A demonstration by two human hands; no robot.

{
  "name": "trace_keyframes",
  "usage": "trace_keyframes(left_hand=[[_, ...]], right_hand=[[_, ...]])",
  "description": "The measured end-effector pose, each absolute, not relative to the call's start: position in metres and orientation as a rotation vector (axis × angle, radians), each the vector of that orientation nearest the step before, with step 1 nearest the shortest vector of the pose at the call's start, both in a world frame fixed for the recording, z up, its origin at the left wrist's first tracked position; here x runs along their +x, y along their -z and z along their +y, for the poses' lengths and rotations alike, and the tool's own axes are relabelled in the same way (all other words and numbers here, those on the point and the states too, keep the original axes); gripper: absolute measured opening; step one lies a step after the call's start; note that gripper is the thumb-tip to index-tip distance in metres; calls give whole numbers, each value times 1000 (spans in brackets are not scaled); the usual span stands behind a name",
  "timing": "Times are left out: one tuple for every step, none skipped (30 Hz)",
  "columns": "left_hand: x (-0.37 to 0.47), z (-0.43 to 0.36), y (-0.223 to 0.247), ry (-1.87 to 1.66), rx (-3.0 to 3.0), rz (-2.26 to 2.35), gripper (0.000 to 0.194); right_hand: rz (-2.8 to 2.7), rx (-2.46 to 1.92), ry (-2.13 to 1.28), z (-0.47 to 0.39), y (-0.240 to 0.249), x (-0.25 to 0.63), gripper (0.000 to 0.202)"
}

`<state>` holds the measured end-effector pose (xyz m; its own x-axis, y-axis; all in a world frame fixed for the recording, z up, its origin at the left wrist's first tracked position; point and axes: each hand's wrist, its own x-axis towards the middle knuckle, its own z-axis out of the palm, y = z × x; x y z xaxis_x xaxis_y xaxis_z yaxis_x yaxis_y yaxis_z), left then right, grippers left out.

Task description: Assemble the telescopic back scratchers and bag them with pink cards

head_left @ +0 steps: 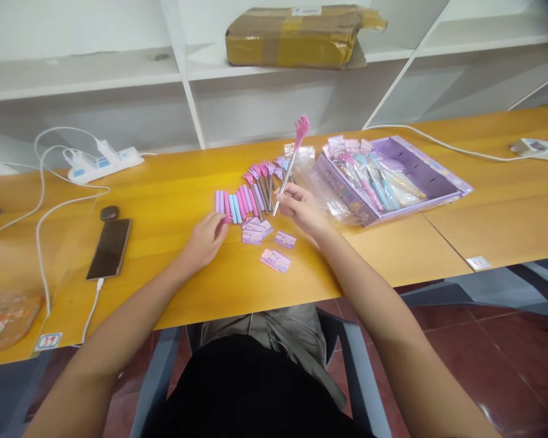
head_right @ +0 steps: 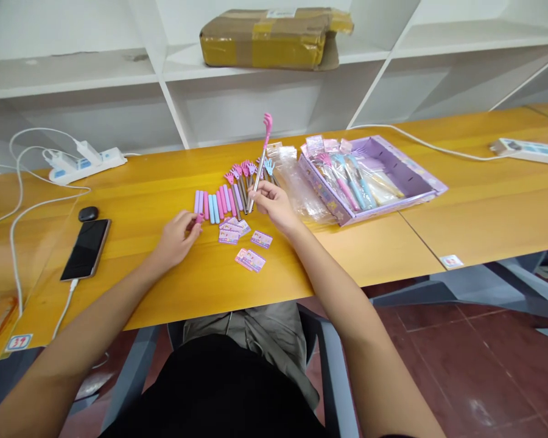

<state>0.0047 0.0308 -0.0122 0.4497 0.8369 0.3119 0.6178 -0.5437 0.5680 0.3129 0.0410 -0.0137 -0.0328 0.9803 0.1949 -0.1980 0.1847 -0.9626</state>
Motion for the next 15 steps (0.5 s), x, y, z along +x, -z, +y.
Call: trace_keyframes(left_hand=[[6, 28, 15, -796, 2342, 1191, 20], [8, 25, 17, -781, 2345, 1155, 22], [10, 24, 20, -766, 2346, 1121, 23], [13, 23, 22, -754, 2348, 1088, 25], [15, 22, 24, -742, 2349, 1058, 26], [17, 22, 25, -731, 2349, 1031, 27], [19, 22, 27, -718, 2347, 1007, 28], [21, 22, 29, -706, 2343, 988, 29], [22, 22, 30, -696, 2340, 973, 30], [22, 22, 31, -689, 2339, 961, 30], [22, 22, 32, -686, 2339, 951, 31], [22, 22, 32, -688, 2339, 943, 31], [22, 23, 33, -691, 2337, 939, 31], [21, 23, 33, -692, 2335, 934, 31], [21, 23, 33, -691, 2333, 928, 31]], right_hand=[[-1196, -871, -1240, 37, 12, 309, 48], [-1207, -847, -1285, 34, 10, 307, 47], [-1219, -824, -1324, 31, 8, 305, 44], [-1234, -802, -1357, 28, 7, 304, 42], [-1252, -780, -1384, 26, 6, 303, 39], [-1271, -760, -1405, 25, 6, 303, 36], [-1286, -747, -1419, 24, 5, 303, 34], [-1300, -741, -1429, 23, 5, 303, 34], [-1313, -743, -1436, 23, 6, 302, 35], [-1323, -752, -1440, 23, 6, 302, 38], [-1333, -765, -1441, 24, 7, 302, 40], [-1346, -782, -1442, 24, 9, 301, 41], [-1362, -799, -1444, 25, 10, 300, 40], [-1377, -813, -1449, 25, 11, 300, 37], [-1389, -823, -1457, 25, 13, 299, 34]])
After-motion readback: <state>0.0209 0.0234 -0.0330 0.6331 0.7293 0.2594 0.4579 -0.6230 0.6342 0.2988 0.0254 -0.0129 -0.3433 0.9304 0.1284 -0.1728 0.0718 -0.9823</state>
